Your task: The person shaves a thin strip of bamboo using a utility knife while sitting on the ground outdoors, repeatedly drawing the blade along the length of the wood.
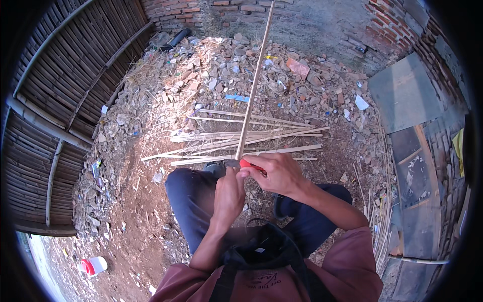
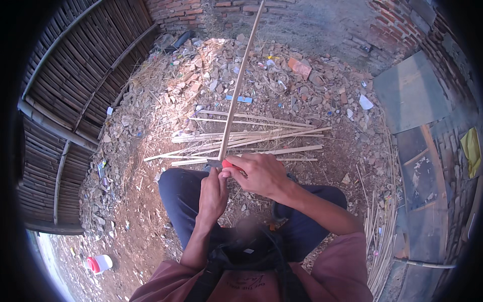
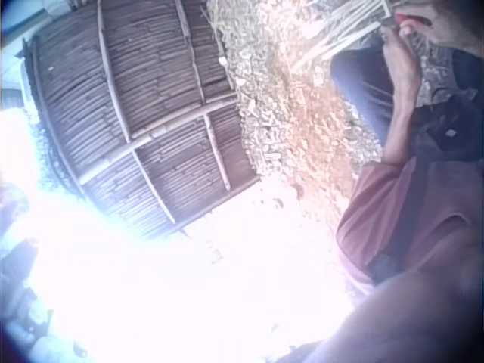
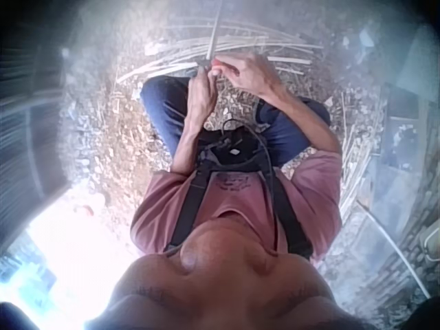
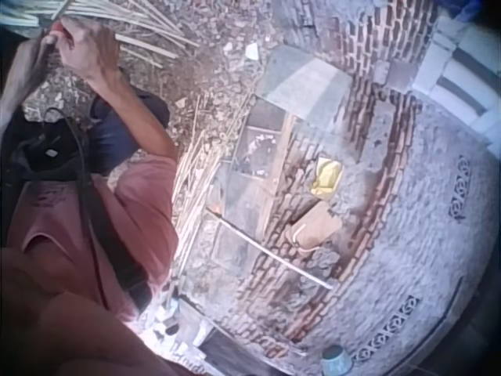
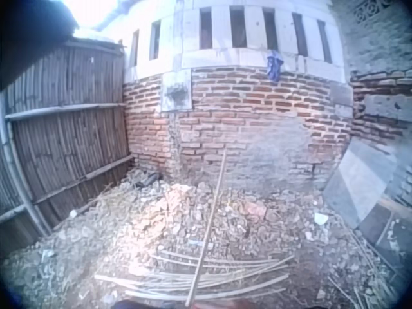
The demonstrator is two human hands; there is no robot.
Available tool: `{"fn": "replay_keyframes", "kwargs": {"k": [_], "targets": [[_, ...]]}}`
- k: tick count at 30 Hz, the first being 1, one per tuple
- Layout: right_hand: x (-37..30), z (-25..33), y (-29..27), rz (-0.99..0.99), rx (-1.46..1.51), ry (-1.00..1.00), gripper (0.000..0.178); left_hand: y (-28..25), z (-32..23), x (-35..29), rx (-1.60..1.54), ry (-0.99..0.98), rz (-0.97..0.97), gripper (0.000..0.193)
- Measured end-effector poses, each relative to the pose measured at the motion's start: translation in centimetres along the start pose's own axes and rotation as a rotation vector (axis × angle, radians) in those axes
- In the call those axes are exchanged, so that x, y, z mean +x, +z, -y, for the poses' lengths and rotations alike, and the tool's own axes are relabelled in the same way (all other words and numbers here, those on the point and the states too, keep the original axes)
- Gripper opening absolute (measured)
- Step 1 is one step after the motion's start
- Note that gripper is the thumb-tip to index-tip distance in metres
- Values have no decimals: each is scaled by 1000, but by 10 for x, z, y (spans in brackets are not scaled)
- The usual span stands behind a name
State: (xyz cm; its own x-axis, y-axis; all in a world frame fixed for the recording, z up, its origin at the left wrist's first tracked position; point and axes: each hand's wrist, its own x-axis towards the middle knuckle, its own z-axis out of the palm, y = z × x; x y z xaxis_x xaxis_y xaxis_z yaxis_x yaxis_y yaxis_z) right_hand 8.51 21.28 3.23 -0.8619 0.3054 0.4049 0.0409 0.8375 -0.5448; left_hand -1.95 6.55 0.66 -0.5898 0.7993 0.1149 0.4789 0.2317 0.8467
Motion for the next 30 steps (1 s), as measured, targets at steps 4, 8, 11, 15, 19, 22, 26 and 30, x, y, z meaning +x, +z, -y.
{"fn": "replay_keyframes", "kwargs": {"k": [4,8,11,15,19,22,26,30], "targets": [[0,8,-1,14,-74,40,26,5,5,2,-44,-18,-22,36],[-3,5,4,3,-79,97,26,10,9,5,-38,-19,-41,39],[-7,7,5,7,-156,109,25,12,16,6,17,-67,-7,43],[-8,9,8,25,-262,132,24,14,18,6,-14,-74,-38,48],[-9,7,11,15,-279,157,24,4,8,9,45,-119,-6,52],[-6,6,8,32,-278,183,24,1,6,11,98,-155,26,52],[-1,10,5,51,-221,228,24,14,13,8,27,-175,-19,54],[1,6,3,97,-206,249,24,14,13,8,8,-171,-10,56]]}}
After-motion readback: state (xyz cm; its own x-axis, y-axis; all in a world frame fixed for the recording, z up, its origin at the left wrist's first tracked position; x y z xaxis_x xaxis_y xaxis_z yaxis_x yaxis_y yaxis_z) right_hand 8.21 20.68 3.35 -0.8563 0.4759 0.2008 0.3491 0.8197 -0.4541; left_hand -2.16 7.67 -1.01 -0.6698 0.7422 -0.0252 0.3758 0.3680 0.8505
